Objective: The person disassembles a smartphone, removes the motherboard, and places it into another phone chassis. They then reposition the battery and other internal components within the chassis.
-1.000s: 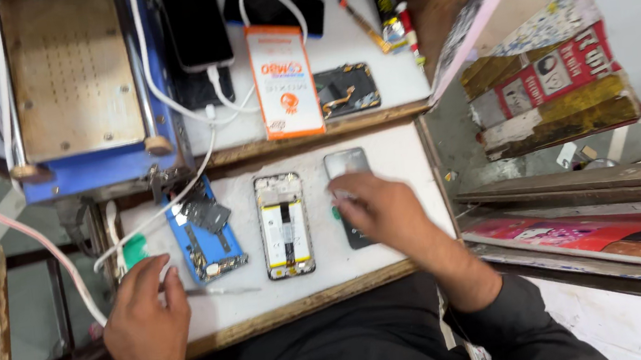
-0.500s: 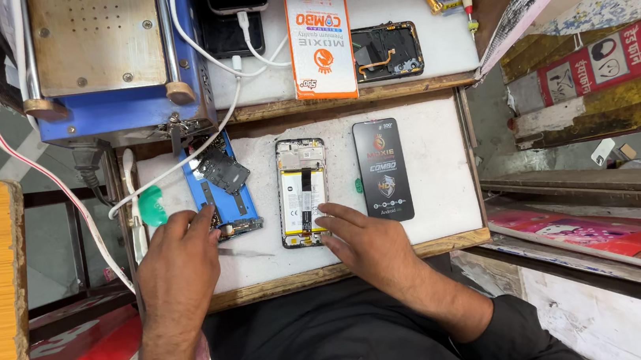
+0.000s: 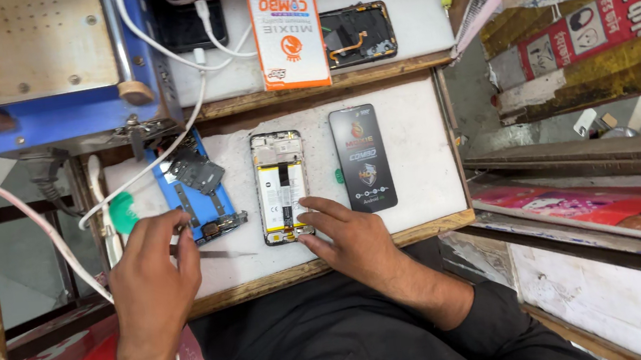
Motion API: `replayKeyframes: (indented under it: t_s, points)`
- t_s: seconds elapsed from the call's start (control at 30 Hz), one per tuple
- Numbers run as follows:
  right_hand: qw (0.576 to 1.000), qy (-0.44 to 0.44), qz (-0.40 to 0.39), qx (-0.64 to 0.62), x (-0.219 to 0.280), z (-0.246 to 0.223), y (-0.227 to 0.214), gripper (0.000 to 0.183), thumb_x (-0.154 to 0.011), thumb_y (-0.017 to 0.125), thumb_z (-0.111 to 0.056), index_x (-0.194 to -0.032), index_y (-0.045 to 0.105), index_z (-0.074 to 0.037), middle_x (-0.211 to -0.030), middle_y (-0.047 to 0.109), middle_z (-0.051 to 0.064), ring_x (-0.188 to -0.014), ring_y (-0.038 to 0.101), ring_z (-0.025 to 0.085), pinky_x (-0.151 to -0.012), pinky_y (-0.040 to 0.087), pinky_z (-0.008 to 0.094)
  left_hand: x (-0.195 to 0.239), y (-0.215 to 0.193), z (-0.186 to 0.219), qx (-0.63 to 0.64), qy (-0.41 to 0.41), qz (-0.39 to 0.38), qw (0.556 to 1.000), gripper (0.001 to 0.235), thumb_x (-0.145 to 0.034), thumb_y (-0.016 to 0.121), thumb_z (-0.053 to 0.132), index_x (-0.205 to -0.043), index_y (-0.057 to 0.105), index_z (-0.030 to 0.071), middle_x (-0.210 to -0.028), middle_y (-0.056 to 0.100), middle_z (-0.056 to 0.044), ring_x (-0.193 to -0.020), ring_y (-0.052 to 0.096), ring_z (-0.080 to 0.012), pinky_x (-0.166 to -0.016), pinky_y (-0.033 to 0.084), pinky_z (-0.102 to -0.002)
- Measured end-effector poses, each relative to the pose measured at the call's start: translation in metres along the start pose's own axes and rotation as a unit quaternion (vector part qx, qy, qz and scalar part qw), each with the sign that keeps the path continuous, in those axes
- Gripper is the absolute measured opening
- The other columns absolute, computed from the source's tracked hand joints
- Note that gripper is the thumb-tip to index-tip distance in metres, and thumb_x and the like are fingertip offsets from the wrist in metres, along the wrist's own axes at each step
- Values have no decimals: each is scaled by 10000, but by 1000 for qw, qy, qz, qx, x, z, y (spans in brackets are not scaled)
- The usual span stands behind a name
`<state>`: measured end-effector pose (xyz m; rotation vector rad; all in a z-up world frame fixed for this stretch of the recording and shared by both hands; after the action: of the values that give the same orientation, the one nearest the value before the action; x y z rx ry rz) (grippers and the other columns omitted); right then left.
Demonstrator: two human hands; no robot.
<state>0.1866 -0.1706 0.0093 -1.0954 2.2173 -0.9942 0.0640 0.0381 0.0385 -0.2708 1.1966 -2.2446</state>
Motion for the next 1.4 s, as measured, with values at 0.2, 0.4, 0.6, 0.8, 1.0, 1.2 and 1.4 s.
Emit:
replayKeyframes:
  t_s: [0.2,0.4,0.6,0.8,1.0,1.2,1.4]
  points:
    - [1000,2,-19,-15,0,6,2,212,-926,735,-132,-1135,729,-97,-1339,682,28,-867,760,239,-704,629,328,23,32,41,140,103,4,985,327,-854,699,-38,-1169,659,38,-1049,688,-144,-892,720,-298,-754,604,-380]
    - [999,-2,-34,-27,12,6,0,248,-910,718,-94,-1158,724,-88,-1385,653,73,-906,749,266,-737,620,359,41,68,70,79,238,-14,968,358,-797,711,-55,-1151,698,-6,-1044,686,-127,-949,694,-291,-792,591,-391]
    - [999,-36,-33,-7,15,2,5,254,-888,771,-164,-1125,727,-87,-1389,619,118,-888,735,254,-735,611,353,48,78,70,63,265,-24,962,234,-812,735,-38,-1045,727,-28,-1039,681,-116,-1011,699,-279,-825,605,-370]
    - [999,-27,-27,-2,15,4,8,169,-910,776,-178,-1044,722,-91,-1385,626,101,-882,734,231,-725,607,333,50,78,69,54,257,-31,964,230,-791,736,-47,-1020,735,-30,-1066,679,-114,-1058,690,-281,-841,603,-372]
    - [999,-46,-12,0,16,0,5,182,-905,768,-165,-1063,726,-85,-1380,609,111,-880,725,234,-725,605,340,50,83,68,45,241,-28,969,218,-820,732,-51,-1037,729,-46,-1131,674,-149,-1123,679,-303,-891,599,-370]
    - [999,-25,-29,9,13,-1,4,167,-899,769,-171,-1030,717,-81,-1375,599,103,-873,726,245,-719,602,352,51,84,68,41,243,-40,968,257,-785,722,-69,-1038,738,-31,-1112,690,-127,-1135,679,-300,-908,596,-377]
    - [995,29,-77,-54,7,11,7,178,-895,758,-120,-1038,671,-61,-1395,599,89,-784,735,217,-688,609,334,51,84,65,60,232,-45,970,246,-788,728,-65,-1030,738,-22,-1082,697,-114,-1133,681,-291,-911,592,-378]
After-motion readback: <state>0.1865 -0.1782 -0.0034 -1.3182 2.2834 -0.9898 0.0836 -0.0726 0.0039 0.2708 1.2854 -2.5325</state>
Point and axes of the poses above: each hand's wrist, its own x-axis away from the middle knuckle, its own y-axis out of the palm, z = x × y, the point moved 9 cm from there along -x, towards the middle knuckle
